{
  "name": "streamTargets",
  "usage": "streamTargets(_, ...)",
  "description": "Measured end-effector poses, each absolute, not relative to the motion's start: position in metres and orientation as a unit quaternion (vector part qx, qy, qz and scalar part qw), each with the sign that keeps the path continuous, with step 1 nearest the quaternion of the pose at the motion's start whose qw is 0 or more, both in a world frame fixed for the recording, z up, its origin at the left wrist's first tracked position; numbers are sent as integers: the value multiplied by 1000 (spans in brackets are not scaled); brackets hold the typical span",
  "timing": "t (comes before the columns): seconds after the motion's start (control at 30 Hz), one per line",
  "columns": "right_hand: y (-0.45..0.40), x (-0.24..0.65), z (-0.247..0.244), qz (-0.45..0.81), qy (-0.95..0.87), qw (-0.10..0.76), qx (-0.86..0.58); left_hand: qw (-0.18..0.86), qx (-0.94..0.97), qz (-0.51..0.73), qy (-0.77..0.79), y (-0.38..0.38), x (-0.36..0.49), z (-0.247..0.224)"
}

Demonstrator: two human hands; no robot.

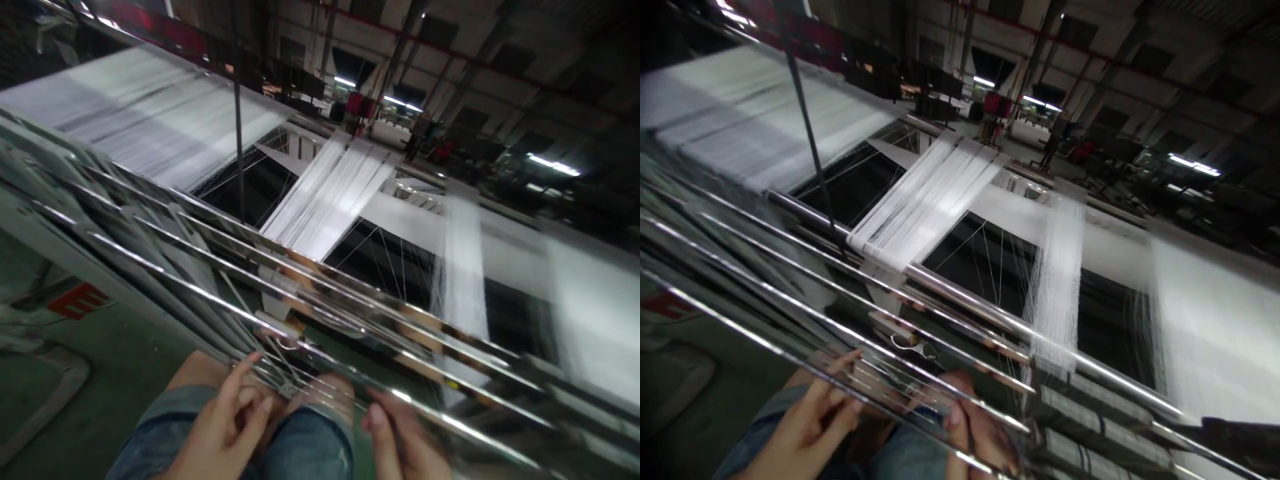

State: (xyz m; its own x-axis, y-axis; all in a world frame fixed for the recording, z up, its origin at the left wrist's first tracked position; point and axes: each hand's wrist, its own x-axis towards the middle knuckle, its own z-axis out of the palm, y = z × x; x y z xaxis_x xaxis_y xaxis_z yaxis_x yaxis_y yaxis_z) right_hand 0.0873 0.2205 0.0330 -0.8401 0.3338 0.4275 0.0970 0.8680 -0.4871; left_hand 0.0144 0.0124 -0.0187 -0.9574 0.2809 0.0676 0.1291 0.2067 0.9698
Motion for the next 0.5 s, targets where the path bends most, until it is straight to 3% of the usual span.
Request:
streamTargets(0.23, 262, 91, 37, 168, -967, 178, -71, 213, 84, 657, 718, 15, 11, -25)
streamTargets(0.37, 248, 81, 46, 192, -964, 181, -35, 356, 182, 635, 661, 48, 22, -29)
streamTargets(0.5, 216, 61, 53, 199, -963, 182, -6, 285, 232, 646, 669, 52, 25, -26)
